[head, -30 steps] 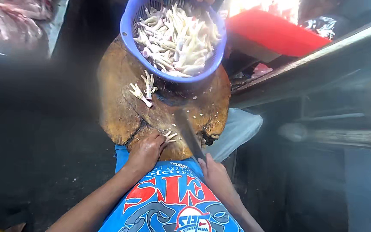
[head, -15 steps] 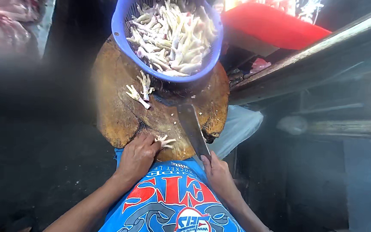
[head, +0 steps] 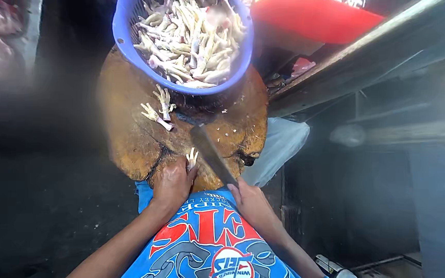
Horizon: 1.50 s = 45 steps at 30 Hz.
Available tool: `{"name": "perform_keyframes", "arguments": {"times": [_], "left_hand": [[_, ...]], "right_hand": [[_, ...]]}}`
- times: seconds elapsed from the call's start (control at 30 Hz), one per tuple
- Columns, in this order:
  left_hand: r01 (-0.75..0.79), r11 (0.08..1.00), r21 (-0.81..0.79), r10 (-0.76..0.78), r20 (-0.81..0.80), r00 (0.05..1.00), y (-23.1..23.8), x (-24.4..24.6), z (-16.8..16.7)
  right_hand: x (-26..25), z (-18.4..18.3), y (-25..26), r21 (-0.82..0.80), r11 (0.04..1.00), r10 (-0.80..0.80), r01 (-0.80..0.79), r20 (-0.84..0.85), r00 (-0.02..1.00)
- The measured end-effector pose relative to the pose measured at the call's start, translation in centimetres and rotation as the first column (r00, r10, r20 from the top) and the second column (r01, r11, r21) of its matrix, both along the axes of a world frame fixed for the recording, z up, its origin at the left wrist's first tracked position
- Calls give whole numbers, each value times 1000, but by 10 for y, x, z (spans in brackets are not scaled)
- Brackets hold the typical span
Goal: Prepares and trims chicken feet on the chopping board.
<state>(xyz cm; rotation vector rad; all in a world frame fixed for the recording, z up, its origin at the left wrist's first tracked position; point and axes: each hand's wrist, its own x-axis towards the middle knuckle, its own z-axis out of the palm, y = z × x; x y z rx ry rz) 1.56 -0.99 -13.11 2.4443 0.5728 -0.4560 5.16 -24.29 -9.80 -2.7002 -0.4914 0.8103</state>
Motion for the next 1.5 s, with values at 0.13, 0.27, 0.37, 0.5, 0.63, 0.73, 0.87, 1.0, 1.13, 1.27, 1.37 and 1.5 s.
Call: {"name": "perform_keyframes", "arguments": {"times": [0.13, 0.27, 0.37, 0.5, 0.63, 0.73, 0.87, 1.0, 1.13, 1.27, 1.37, 1.5], "left_hand": [[-80, 996, -41, 80, 11, 997, 1, 1, 1], [-142, 987, -71, 155, 231, 961, -1, -8, -3], [-165, 986, -9, 165, 147, 975, 2, 0, 2], [-105, 992, 62, 116, -211, 971, 4, 15, 10], [-230, 963, -142, 236, 25, 972, 7, 8, 5], [-275, 863, -423, 372, 166, 913, 11, 6, -3], [-165, 951, -260, 159, -44, 986, 7, 16, -1], [-264, 853, -451, 258, -77, 963, 0, 16, -3], [-419, 645, -639, 414, -168, 894, -2, 18, -8], [-396, 726, -563, 372, -163, 914, 2, 22, -9], [-229, 919, -320, 205, -108, 973, 8, 33, -8], [-182, 983, -32, 185, 220, 958, 26, 55, -3]], "right_hand": [[0, 2, -7, 51, 998, -52, 48, 77, 996], [-11, -11, -16, 111, 988, -129, 107, 217, 968], [-1, -5, -22, -102, 991, -76, 80, 43, 996], [3, -8, -22, -127, 987, -94, 93, 1, 996], [7, -14, -22, -105, 983, -158, 148, -92, 983], [10, -9, -21, -81, 988, -134, 128, -70, 989], [10, -1, -18, 98, 991, -107, 93, 140, 984], [-7, -1, -13, 373, 926, -185, 56, 318, 930], [-6, -6, -25, -2, 1000, -13, 14, 69, 997], [1, -12, -40, 76, 994, -86, 79, 97, 992], [-1, -21, -34, 243, 949, -257, 198, 237, 937], [2, -29, -21, 93, 964, -264, 248, 250, 932]]}}
